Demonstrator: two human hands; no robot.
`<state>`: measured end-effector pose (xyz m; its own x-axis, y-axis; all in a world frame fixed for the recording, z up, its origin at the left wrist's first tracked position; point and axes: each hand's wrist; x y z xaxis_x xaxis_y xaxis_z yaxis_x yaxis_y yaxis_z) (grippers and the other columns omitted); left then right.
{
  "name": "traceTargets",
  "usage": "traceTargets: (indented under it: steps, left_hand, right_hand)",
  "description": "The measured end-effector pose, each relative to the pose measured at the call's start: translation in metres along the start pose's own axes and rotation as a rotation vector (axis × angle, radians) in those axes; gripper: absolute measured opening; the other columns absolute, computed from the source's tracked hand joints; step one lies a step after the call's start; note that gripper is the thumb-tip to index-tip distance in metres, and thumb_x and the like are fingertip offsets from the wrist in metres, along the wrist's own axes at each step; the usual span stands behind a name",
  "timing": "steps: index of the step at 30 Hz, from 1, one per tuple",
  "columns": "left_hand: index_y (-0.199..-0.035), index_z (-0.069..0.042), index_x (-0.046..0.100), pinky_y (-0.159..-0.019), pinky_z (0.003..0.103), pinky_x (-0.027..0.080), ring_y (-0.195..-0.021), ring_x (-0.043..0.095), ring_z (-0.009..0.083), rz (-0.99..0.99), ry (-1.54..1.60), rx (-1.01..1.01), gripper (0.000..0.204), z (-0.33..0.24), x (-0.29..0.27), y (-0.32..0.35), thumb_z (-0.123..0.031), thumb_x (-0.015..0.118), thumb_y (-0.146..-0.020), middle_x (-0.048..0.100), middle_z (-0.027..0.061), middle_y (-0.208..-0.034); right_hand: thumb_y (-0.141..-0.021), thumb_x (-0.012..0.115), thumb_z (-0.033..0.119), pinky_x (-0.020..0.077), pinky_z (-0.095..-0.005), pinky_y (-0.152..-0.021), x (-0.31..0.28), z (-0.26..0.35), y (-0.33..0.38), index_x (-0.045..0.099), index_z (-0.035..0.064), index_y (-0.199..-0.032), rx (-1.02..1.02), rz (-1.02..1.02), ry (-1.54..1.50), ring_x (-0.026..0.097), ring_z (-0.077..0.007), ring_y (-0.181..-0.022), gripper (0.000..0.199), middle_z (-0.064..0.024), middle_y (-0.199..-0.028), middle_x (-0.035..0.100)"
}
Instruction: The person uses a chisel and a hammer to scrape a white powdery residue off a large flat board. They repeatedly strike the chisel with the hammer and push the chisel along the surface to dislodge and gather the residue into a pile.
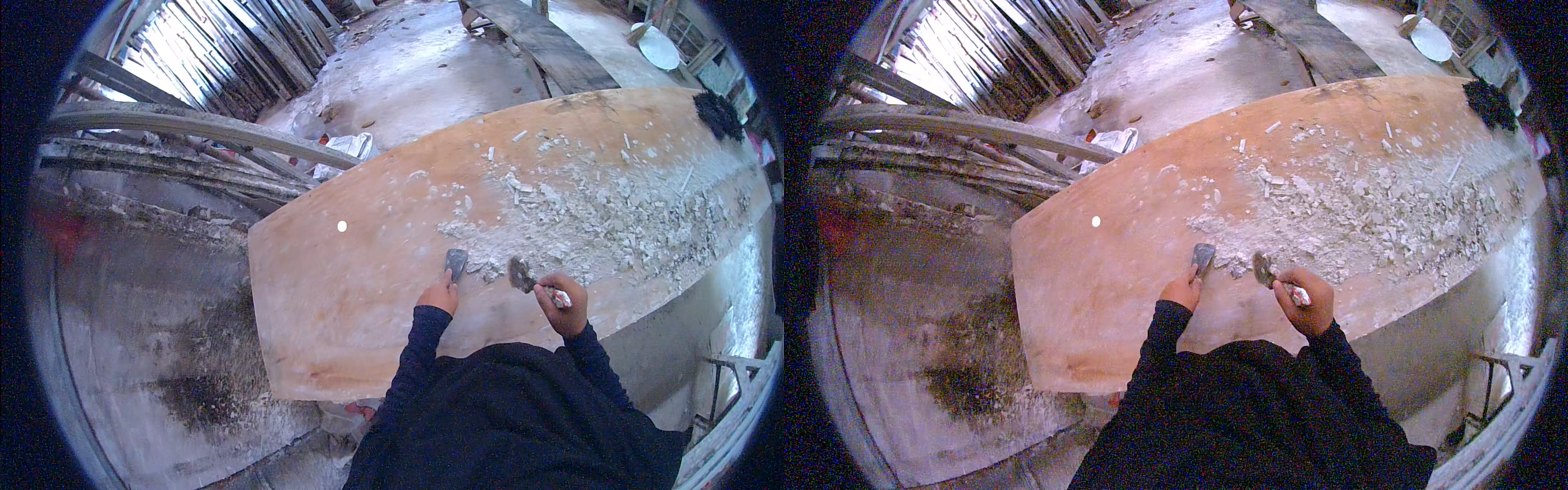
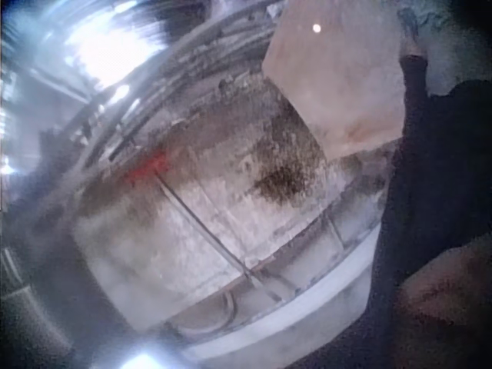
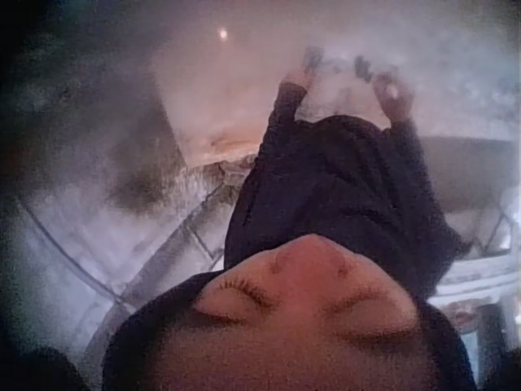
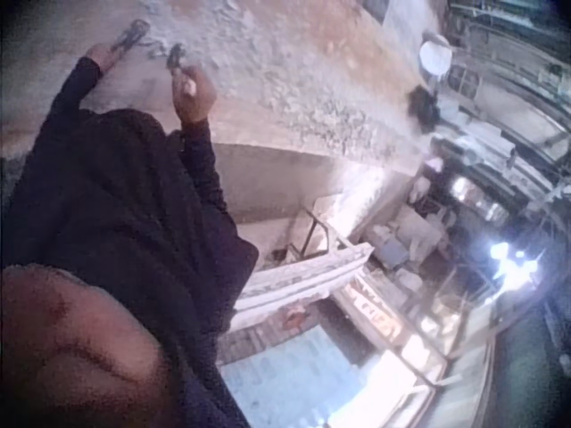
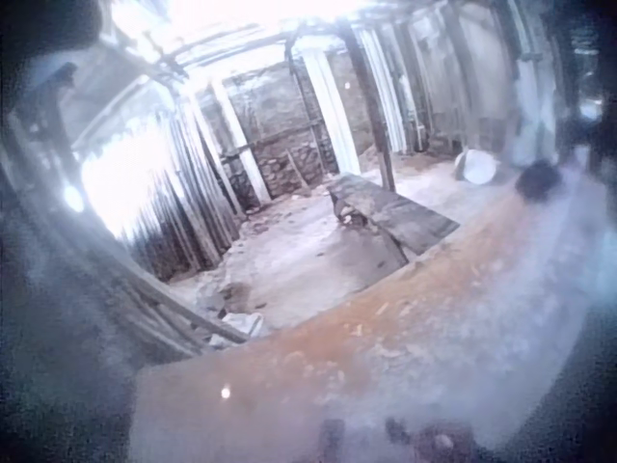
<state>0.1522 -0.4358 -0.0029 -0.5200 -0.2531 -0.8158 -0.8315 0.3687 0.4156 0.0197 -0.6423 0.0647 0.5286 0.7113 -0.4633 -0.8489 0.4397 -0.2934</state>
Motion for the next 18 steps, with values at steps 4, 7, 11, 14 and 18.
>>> traceTargets:
  steps: [4,7,11,14,18]
  left_hand:
    - [-0.121,-0.015,0.044,-0.073,0.046,0.045,-0.081,0.057,0.0376,-0.044,0.014,-0.008,0.042,0.001,0.007,0.011,-0.028,0.044,-0.081,0.059,0.0215,-0.089]
    - [-0.121,-0.014,0.044,-0.073,0.046,0.045,-0.081,0.057,0.0375,-0.009,0.018,-0.027,0.042,-0.003,0.007,0.022,-0.028,0.043,-0.082,0.059,0.0219,-0.089]
    - [-0.123,-0.014,0.042,-0.074,0.046,0.045,-0.083,0.057,0.0372,0.01,-0.038,-0.119,0.043,-0.021,0.003,-0.005,-0.029,0.042,-0.082,0.059,0.0224,-0.089]
    - [-0.123,-0.015,0.042,-0.075,0.046,0.044,-0.084,0.057,0.0377,-0.016,-0.027,-0.012,0.043,-0.022,-0.001,-0.021,-0.03,0.041,-0.082,0.059,0.0218,-0.089]
    - [-0.124,-0.015,0.041,-0.077,0.046,0.044,-0.085,0.057,0.0382,0.106,-0.053,-0.054,0.044,-0.01,-0.003,0.015,-0.029,0.042,-0.082,0.059,0.0227,-0.091]
  right_hand:
    - [-0.07,0.064,0.009,0.0452,-0.0297,-0.055,0.001,0.008,-0.003,0.058,0.0043,-0.073,-0.045,0.029,-0.009,0.06,-0.023,-0.062,0.008,-0.0105,-0.069,0.059]
    - [-0.069,0.064,0.009,0.0454,-0.0302,-0.055,0.005,0.005,0.0,0.058,0.0048,-0.073,-0.034,0.046,-0.023,0.06,-0.0239,-0.063,0.008,-0.0103,-0.069,0.059]
    - [-0.07,0.064,0.009,0.045,-0.0302,-0.054,0.006,0.002,0.004,0.058,0.0048,-0.072,-0.02,0.044,-0.029,0.059,-0.0243,-0.061,0.007,-0.0099,-0.068,0.058]
    - [-0.07,0.064,0.009,0.0449,-0.03,-0.053,0.0,0.004,0.004,0.058,0.0048,-0.072,-0.023,0.047,0.006,0.059,-0.0239,-0.061,0.007,-0.0099,-0.067,0.058]
    - [-0.07,0.064,0.01,0.0451,-0.0299,-0.053,-0.003,0.002,0.003,0.058,0.0049,-0.072,-0.025,0.023,0.008,0.059,-0.0234,-0.061,0.008,-0.0099,-0.067,0.058]
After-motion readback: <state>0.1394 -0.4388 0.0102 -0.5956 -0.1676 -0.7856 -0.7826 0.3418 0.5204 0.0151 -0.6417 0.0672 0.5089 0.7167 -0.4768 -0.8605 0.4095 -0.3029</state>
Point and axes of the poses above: each hand's wrist, its own y-axis away from the middle knuckle, its own x-axis out of the palm, z = x × y
